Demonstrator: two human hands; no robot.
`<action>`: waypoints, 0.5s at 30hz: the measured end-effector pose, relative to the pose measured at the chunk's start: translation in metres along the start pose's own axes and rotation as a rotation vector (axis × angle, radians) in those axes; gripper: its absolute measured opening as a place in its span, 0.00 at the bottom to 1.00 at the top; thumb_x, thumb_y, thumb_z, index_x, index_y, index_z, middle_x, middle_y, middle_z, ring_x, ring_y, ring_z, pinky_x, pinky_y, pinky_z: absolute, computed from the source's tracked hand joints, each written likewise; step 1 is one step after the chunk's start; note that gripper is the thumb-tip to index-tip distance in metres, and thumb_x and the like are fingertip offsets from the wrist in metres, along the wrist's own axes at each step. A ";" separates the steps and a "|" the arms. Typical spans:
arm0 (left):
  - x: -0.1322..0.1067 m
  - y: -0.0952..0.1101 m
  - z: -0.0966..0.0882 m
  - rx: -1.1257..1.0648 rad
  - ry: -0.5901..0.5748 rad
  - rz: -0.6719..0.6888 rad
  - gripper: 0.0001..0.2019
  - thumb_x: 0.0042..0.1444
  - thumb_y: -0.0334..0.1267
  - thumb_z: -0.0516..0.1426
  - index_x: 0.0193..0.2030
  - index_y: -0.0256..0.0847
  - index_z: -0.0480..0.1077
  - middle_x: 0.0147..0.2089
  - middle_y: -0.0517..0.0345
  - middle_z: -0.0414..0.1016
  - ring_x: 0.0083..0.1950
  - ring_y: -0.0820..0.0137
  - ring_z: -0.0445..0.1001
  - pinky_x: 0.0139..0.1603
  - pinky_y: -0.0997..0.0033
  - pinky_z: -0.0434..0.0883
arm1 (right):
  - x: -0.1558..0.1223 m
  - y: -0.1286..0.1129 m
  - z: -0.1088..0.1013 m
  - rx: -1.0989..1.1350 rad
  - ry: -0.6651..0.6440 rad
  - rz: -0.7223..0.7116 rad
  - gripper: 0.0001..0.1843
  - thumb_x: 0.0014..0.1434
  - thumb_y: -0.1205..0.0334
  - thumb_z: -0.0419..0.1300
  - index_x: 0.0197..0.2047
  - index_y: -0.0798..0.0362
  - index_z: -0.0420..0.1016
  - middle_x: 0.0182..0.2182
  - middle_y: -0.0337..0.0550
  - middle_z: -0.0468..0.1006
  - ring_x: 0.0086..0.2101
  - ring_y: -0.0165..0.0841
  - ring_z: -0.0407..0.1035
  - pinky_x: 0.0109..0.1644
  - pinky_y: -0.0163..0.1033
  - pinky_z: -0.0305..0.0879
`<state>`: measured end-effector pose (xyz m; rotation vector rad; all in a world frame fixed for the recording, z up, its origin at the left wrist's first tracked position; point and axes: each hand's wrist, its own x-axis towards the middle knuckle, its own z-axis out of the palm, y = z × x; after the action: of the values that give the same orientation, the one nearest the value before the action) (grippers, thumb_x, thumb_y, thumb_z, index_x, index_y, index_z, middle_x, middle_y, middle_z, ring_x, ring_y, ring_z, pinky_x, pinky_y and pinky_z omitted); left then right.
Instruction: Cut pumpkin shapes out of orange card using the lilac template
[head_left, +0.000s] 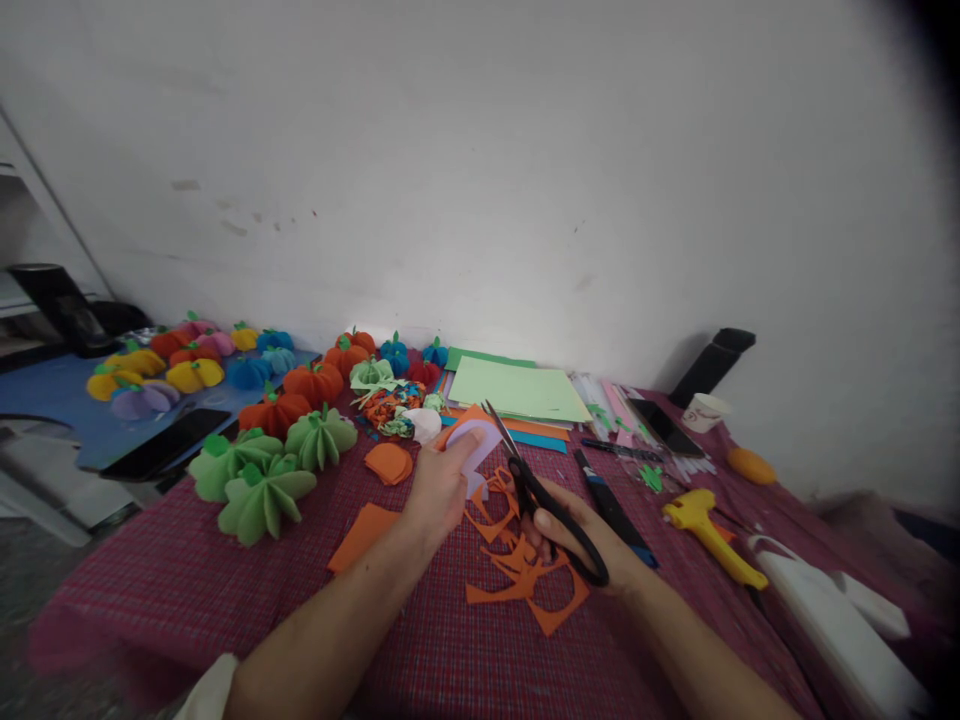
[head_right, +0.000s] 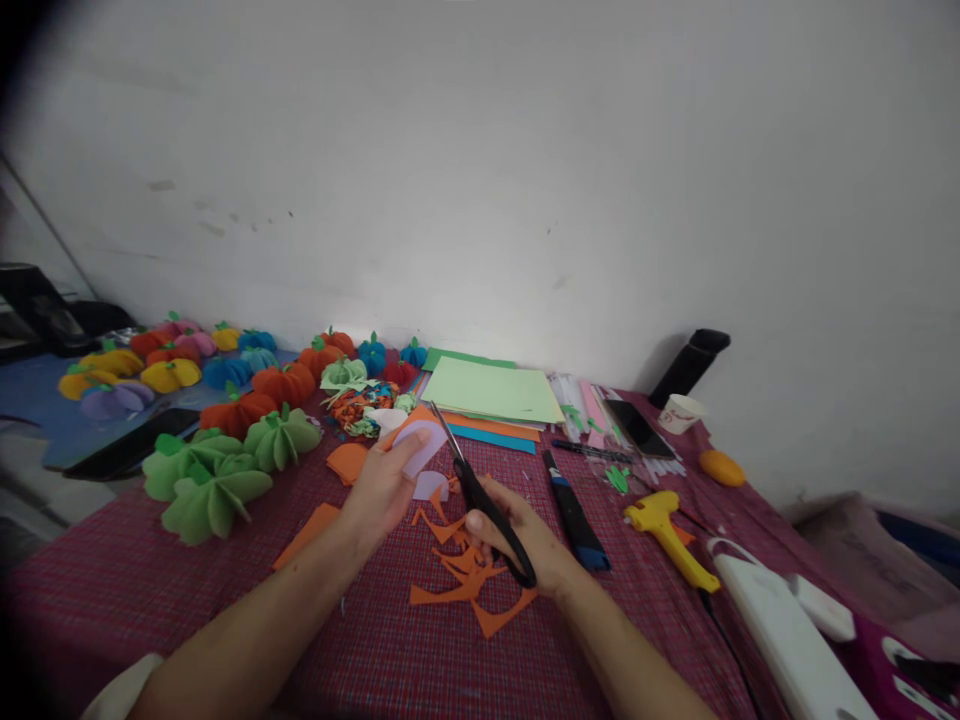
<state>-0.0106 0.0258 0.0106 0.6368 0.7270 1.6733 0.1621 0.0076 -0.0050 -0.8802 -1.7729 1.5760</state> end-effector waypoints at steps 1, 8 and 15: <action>0.000 0.000 0.000 0.003 -0.003 0.003 0.09 0.39 0.36 0.62 0.30 0.36 0.71 0.29 0.57 0.75 0.29 0.71 0.72 0.35 0.71 0.68 | 0.000 0.000 0.000 -0.002 0.002 -0.002 0.23 0.54 0.48 0.57 0.48 0.53 0.63 0.24 0.35 0.64 0.22 0.25 0.59 0.25 0.31 0.57; 0.000 -0.001 -0.001 -0.023 -0.022 0.023 0.08 0.40 0.35 0.62 0.29 0.35 0.72 0.29 0.57 0.75 0.30 0.71 0.72 0.36 0.72 0.68 | 0.000 0.001 -0.003 -0.038 -0.007 -0.037 0.18 0.55 0.50 0.56 0.41 0.55 0.65 0.23 0.35 0.64 0.21 0.24 0.59 0.24 0.30 0.56; 0.000 0.001 0.000 -0.032 -0.012 0.011 0.08 0.39 0.34 0.62 0.29 0.35 0.71 0.28 0.58 0.75 0.29 0.72 0.72 0.36 0.72 0.67 | 0.000 0.000 -0.007 -0.103 -0.012 -0.047 0.16 0.55 0.50 0.55 0.36 0.56 0.64 0.23 0.34 0.62 0.20 0.23 0.58 0.22 0.29 0.56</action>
<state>-0.0109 0.0260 0.0115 0.6291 0.6881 1.6865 0.1675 0.0120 -0.0038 -0.8723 -1.8839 1.4742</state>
